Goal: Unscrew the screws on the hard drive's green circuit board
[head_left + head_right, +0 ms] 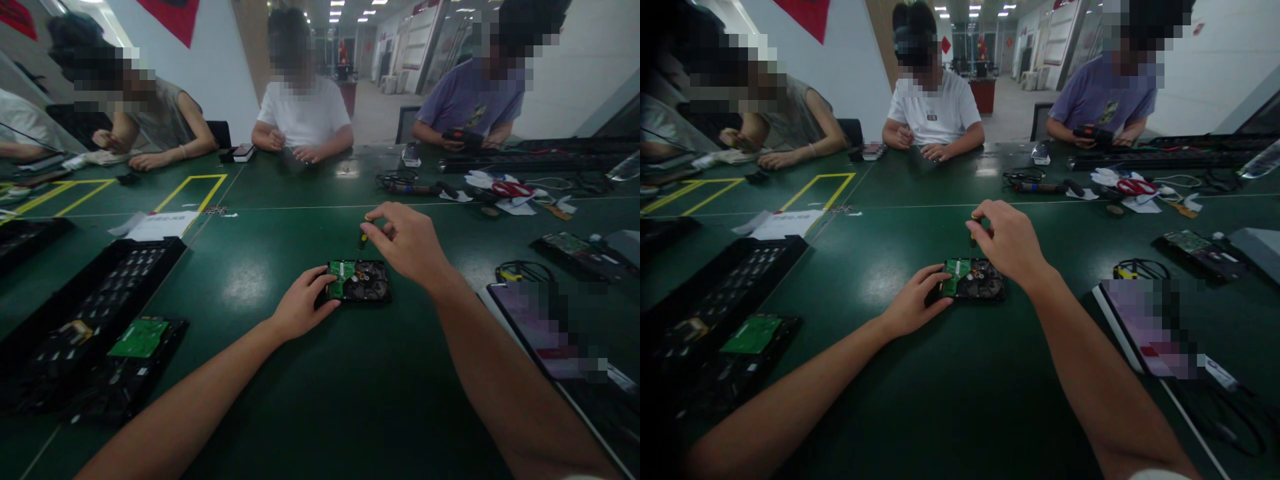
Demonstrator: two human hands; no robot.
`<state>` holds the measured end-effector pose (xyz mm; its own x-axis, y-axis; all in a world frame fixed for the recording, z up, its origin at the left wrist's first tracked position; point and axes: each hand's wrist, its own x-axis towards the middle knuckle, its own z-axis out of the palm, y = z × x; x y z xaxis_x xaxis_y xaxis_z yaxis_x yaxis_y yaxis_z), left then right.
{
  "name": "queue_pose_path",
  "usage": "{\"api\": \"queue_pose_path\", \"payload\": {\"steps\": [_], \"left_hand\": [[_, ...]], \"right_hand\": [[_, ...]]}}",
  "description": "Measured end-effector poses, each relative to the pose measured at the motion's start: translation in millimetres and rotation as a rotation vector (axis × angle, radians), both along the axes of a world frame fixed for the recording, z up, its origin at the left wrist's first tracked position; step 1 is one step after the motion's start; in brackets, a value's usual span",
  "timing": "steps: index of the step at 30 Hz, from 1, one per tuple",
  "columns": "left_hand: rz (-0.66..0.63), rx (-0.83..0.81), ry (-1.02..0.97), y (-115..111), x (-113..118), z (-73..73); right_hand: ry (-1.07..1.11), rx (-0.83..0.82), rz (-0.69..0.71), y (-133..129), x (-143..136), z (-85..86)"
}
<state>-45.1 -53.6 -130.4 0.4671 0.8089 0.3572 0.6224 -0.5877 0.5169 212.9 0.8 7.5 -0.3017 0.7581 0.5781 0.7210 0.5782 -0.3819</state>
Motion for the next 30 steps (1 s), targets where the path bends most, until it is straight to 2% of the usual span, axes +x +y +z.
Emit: {"api": "queue_pose_path", "payload": {"steps": [3, 9, 15, 22, 30], "left_hand": [[-0.001, -0.003, 0.005, -0.1, -0.2, 0.0], [-0.004, -0.006, 0.004, 0.0, -0.5, 0.3], [-0.005, -0.002, 0.004, 0.3, -0.6, -0.7], [-0.008, 0.001, 0.006, 1.0, -0.7, -1.5], [-0.003, 0.002, 0.008, 1.3, -1.2, -3.9]], "right_hand": [[-0.004, 0.007, 0.012, -0.3, 0.3, 0.2], [0.072, -0.039, -0.082, -0.1, 1.4, -1.4], [0.001, 0.008, -0.010, -0.1, 0.3, -0.3], [0.057, -0.002, -0.088, -0.7, -0.2, -1.2], [0.012, 0.018, -0.026, -1.8, 0.2, 0.8]]}}
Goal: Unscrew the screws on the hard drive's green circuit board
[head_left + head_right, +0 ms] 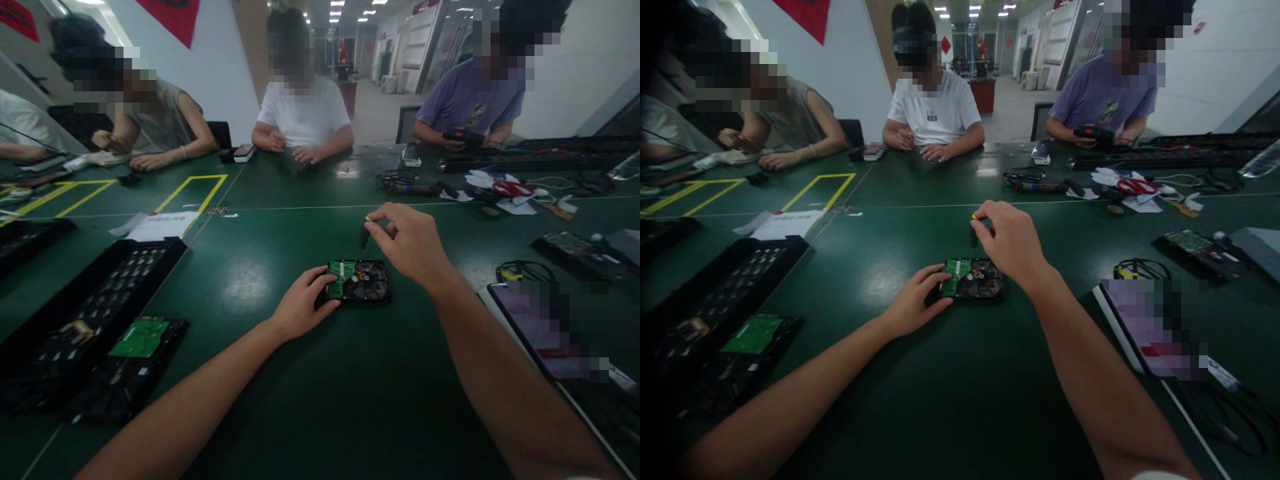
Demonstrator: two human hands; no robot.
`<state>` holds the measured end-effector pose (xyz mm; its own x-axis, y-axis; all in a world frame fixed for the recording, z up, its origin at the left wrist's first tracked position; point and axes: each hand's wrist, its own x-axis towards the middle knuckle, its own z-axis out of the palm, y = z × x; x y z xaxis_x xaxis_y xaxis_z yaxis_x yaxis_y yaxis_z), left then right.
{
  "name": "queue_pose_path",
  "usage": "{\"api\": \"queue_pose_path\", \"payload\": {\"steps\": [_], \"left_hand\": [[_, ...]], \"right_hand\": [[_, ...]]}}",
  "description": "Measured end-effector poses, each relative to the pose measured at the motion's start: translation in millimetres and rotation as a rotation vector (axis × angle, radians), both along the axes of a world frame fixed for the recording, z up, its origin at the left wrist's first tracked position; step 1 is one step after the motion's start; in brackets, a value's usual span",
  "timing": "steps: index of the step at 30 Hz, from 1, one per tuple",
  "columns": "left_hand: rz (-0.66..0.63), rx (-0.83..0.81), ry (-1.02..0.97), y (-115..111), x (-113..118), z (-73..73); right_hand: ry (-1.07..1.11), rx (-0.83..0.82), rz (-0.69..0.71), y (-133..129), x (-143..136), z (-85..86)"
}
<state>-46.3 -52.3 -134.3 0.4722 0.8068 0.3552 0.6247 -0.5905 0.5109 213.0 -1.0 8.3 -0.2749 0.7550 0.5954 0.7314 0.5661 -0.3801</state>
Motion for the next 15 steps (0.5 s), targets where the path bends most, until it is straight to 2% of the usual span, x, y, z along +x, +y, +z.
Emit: {"api": "queue_pose_path", "payload": {"steps": [6, 15], "left_hand": [[-0.001, 0.002, 0.006, -0.1, 0.0, 0.4], [-0.004, 0.005, 0.004, -0.4, -0.2, 1.5]], "right_hand": [[0.115, -0.078, -0.005, 0.0, 0.0, -2.7], [-0.020, 0.030, 0.046, 2.2, 0.6, -0.5]]}}
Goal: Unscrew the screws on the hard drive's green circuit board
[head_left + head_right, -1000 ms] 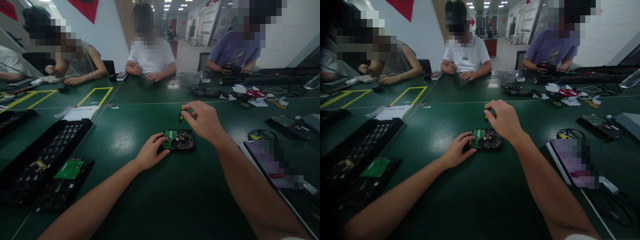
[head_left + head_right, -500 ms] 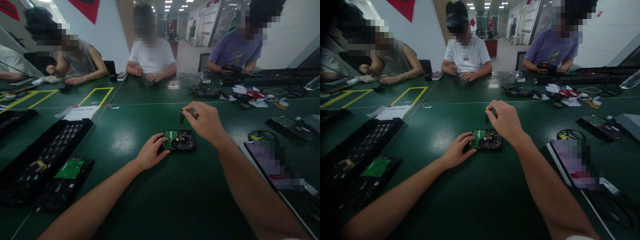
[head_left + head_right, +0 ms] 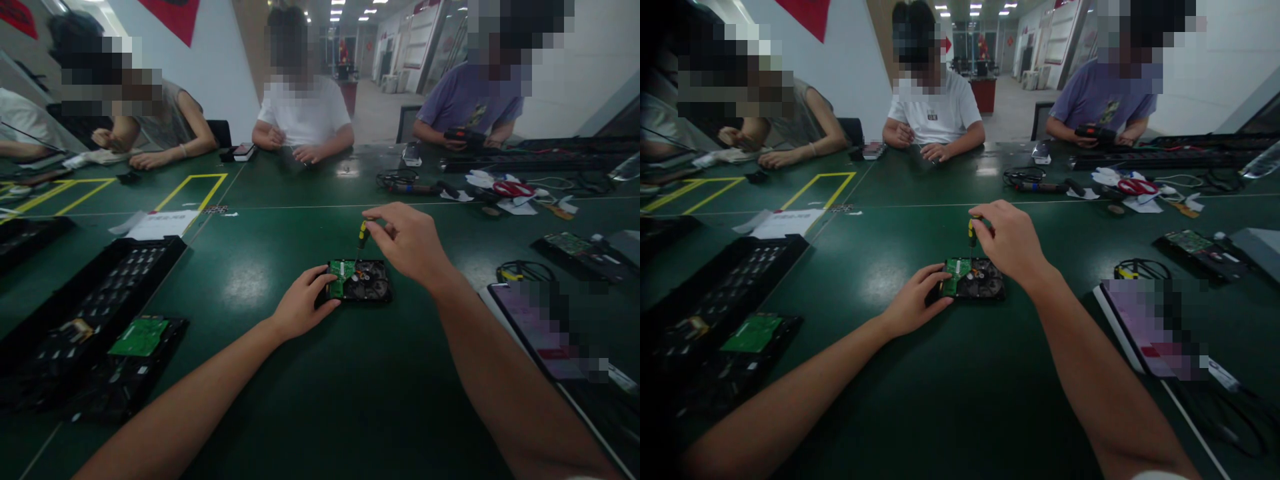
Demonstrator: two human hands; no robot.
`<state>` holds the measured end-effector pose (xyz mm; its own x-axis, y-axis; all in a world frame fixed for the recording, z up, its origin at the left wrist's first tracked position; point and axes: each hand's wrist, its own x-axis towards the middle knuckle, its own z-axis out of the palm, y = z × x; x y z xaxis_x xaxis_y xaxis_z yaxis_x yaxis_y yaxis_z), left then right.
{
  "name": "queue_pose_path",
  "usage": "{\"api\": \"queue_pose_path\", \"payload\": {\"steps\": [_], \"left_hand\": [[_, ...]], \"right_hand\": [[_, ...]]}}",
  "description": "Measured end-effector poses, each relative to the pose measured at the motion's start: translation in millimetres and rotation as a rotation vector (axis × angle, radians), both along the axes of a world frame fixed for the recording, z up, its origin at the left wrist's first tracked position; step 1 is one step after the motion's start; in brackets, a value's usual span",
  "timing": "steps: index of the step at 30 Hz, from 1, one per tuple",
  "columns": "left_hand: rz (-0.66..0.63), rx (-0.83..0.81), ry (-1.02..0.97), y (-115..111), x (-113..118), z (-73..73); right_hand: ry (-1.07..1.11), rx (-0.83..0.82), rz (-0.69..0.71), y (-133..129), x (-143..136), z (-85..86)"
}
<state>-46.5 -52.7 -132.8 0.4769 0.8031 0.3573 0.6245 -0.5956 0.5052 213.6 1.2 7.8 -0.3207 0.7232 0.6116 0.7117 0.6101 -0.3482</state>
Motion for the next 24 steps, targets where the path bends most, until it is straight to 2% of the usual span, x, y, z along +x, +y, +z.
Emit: {"api": "queue_pose_path", "payload": {"steps": [4, 10, 24], "left_hand": [[-0.003, 0.002, -0.007, -0.4, 0.2, 0.4], [0.000, -0.002, -0.006, -0.5, 1.3, 0.5], [0.011, -0.012, 0.000, 0.2, 0.5, -1.1]], "right_hand": [[-0.004, -0.041, 0.021, 0.9, 1.3, -1.1], [0.119, -0.167, -0.022, 0.4, -0.4, -5.3], [0.048, -0.075, -0.023, -4.2, -1.8, 3.7]]}}
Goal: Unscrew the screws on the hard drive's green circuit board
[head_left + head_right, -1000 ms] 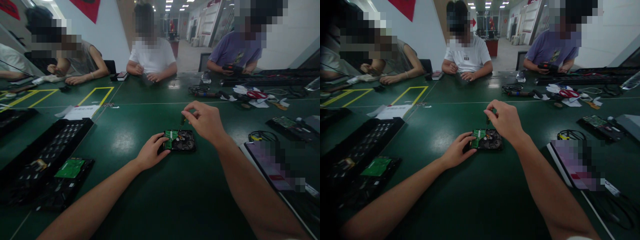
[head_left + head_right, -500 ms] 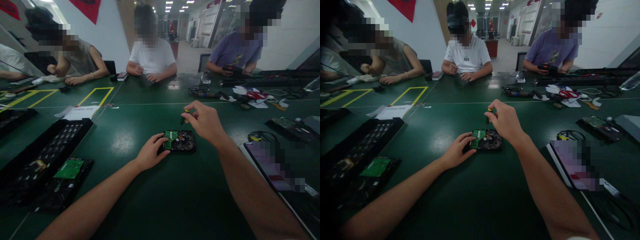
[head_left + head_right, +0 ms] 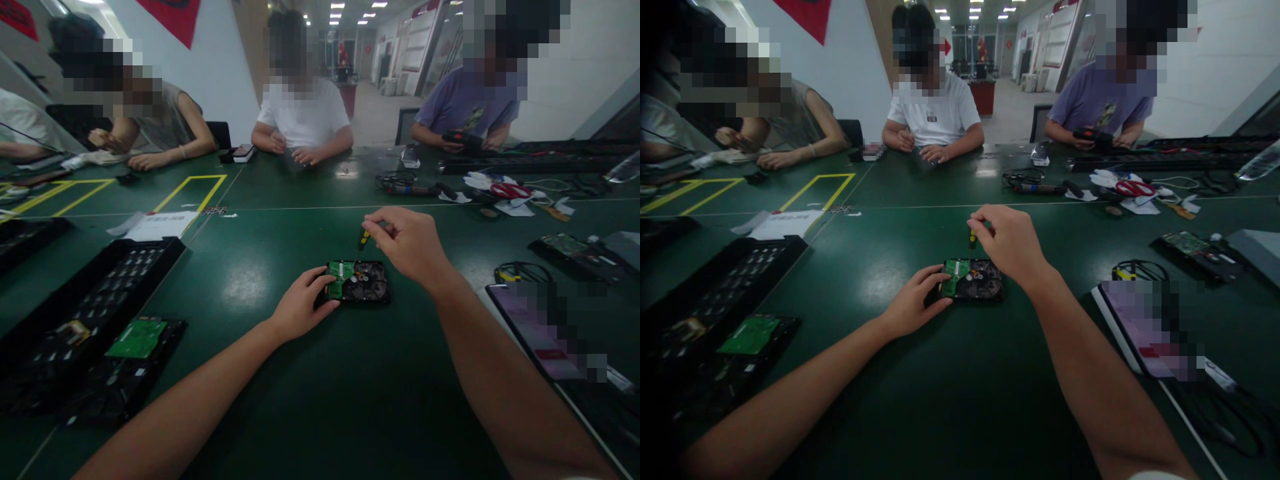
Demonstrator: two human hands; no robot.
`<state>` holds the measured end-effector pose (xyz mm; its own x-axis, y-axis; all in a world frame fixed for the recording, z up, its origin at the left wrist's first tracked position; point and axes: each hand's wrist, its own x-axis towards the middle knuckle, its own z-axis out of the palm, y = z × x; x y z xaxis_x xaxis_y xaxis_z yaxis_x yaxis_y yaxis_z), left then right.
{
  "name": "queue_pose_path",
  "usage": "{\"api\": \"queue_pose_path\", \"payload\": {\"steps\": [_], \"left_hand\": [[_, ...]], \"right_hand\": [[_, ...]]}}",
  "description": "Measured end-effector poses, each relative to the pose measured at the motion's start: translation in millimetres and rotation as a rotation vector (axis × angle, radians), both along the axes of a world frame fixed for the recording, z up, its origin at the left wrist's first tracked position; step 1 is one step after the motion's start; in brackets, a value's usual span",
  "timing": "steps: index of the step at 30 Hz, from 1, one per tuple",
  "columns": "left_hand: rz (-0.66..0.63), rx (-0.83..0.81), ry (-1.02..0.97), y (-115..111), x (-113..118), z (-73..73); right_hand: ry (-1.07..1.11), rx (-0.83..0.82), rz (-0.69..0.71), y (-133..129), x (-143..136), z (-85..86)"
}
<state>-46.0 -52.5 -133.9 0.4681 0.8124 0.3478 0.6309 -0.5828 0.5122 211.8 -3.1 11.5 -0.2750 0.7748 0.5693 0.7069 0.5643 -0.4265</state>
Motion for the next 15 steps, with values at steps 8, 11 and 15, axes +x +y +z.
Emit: {"api": "queue_pose_path", "payload": {"steps": [8, 11, 15], "left_hand": [[-0.001, 0.008, -0.005, -0.6, 0.3, 0.8], [-0.001, 0.009, -0.007, -0.8, 0.5, 1.2], [-0.002, 0.013, -0.010, -1.0, 1.3, 2.5]], "right_hand": [[0.063, -0.052, 0.012, 0.5, -7.5, -4.0], [0.067, -0.053, -0.012, 0.9, -6.3, -4.5], [0.134, -0.134, -0.040, 3.6, -3.8, -7.4]]}}
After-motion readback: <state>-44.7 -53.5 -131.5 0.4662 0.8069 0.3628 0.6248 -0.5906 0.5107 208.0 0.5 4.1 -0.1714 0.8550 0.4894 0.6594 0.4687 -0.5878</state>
